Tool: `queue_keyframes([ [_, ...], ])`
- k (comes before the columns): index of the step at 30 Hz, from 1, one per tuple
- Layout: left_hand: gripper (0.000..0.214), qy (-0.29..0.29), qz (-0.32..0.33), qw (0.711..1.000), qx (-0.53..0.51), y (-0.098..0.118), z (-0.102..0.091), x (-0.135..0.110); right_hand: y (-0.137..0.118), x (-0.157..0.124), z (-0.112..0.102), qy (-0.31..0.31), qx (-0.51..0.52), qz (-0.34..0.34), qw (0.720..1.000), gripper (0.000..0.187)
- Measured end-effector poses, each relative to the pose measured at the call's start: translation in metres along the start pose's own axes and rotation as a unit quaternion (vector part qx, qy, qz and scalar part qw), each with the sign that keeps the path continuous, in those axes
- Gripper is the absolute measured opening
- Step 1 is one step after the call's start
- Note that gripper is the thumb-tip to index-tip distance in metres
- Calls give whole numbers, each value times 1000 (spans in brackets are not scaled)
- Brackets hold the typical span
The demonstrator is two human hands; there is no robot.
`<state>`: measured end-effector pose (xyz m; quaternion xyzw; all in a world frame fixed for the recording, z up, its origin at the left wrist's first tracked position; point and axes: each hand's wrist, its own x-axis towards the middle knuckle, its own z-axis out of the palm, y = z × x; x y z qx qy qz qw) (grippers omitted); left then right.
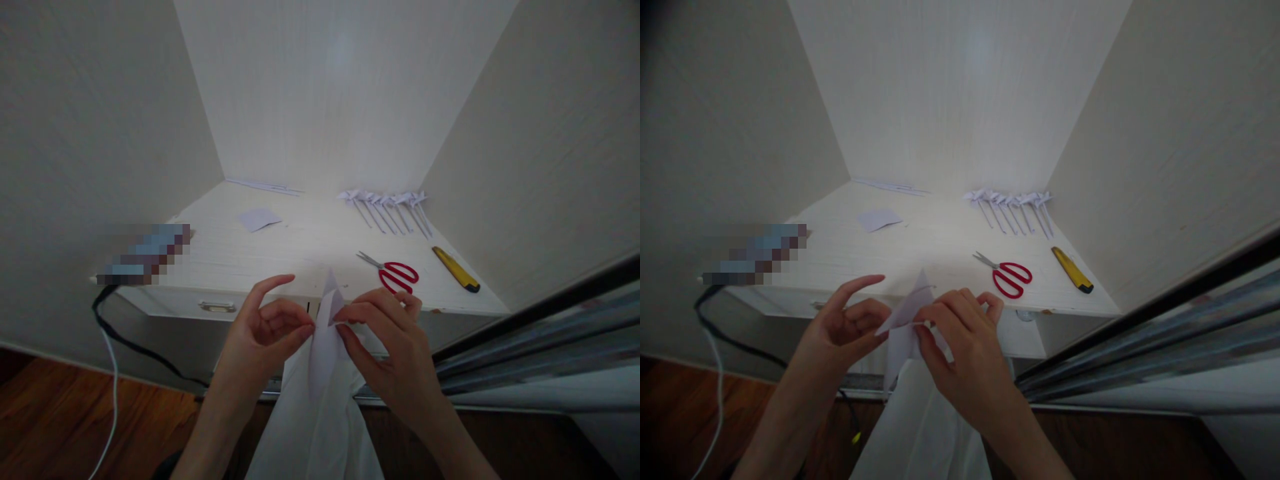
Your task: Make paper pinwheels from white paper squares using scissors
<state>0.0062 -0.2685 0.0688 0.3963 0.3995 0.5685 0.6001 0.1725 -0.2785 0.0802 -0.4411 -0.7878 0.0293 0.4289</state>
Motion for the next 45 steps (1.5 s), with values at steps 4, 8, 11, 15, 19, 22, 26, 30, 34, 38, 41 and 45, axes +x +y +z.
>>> queue_keyframes([
  [4,61,-1,3,1000,5,1,1,0,0,0,-1,-16,8,5,1000,14],
  [8,62,1,5,1000,9,0,0,-1,0,-1,-2,-39,8,3,999,15],
  [11,61,-2,2,1000,7,1,0,-1,0,0,-3,-46,9,2,999,16],
  [15,61,1,5,1000,-4,1,3,-1,-1,0,-2,-37,17,-6,999,18],
  [19,59,7,18,1000,-3,-1,5,-2,-1,0,-2,-24,20,-13,999,18],
  [22,59,14,30,999,4,-3,5,-2,0,0,-2,-16,23,-11,1000,18],
  [26,58,38,56,997,20,-4,5,-4,2,0,-1,-5,42,-3,999,18],
  [30,55,40,100,993,46,-6,6,-6,5,-1,1,2,57,3,998,20],
  [34,54,30,148,985,89,-8,4,-7,7,0,2,1,61,4,998,21],
  [38,54,20,157,981,114,-9,1,-8,5,1,1,-5,57,4,998,21],
  [41,53,23,154,981,111,-10,1,-9,4,1,2,-4,51,6,999,19],
  [45,54,6,150,984,96,-12,5,-8,2,0,2,-15,38,-8,999,15],
])
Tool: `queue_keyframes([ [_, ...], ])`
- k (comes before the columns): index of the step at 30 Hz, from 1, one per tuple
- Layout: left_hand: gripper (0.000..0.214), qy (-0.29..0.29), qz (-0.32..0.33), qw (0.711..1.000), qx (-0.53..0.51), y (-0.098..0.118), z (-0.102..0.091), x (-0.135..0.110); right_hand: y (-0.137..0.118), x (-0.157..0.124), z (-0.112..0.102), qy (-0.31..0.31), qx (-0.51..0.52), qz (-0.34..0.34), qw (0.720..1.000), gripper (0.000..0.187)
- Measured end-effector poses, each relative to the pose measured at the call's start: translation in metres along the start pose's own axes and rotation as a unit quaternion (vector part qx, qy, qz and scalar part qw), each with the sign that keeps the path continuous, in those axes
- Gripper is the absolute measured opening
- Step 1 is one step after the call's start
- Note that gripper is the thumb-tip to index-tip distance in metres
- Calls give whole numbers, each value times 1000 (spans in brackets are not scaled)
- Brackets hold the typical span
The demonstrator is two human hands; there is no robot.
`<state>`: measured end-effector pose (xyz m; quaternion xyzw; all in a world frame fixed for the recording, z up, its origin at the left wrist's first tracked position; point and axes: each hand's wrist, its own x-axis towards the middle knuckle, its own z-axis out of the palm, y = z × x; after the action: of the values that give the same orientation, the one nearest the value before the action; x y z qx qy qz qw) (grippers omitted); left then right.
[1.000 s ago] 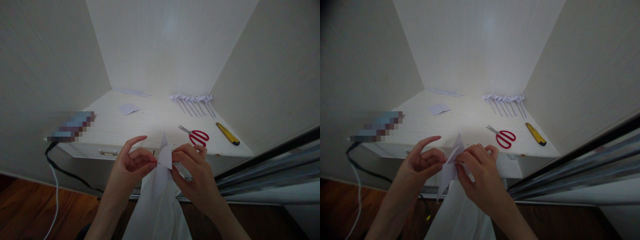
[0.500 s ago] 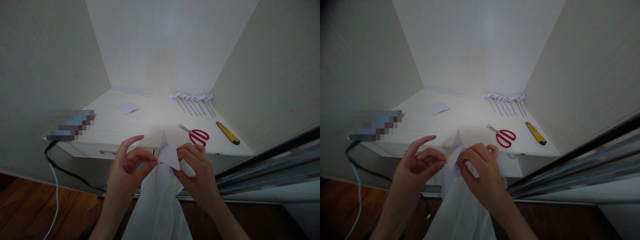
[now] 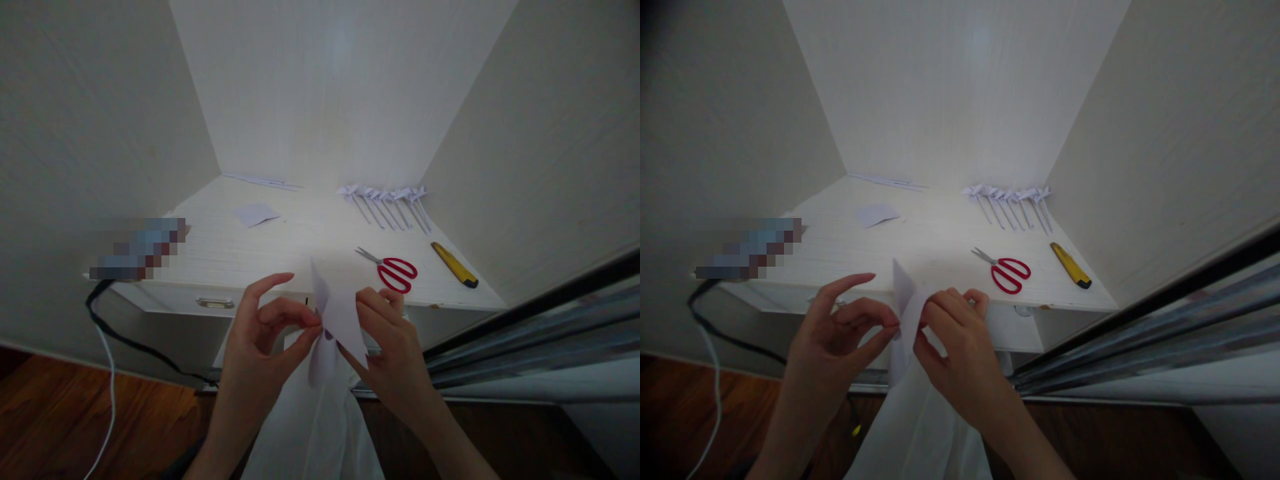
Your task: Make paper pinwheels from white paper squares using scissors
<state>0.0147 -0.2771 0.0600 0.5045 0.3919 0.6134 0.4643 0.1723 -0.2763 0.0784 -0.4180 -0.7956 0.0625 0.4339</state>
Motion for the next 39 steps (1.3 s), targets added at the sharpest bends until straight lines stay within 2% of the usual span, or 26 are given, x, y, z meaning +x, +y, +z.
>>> queue_keyframes([
  [9,53,26,-10,1000,1,2,2,0,-2,1,0,-10,-12,16,1000,16],
  [17,51,9,-20,1000,-3,3,1,1,-2,-1,-1,-32,-19,7,999,17],
  [21,52,-12,-90,994,-60,-5,-6,9,-7,1,-3,-22,-16,29,999,12],
  [24,54,-14,-168,980,-101,-15,-10,14,-9,1,-6,-6,-15,42,999,11],
  [27,55,-17,-219,967,-132,-21,-11,16,-10,2,-11,7,-13,50,999,13],
  [31,47,-40,-227,958,-169,-25,-11,16,-9,3,-14,15,-16,45,999,14],
  [33,44,-32,-224,957,-183,-27,-10,16,-8,4,-14,13,-19,41,999,14],
  [39,41,-17,-272,945,-181,-33,-9,22,-5,5,-11,8,-26,41,999,14],
])
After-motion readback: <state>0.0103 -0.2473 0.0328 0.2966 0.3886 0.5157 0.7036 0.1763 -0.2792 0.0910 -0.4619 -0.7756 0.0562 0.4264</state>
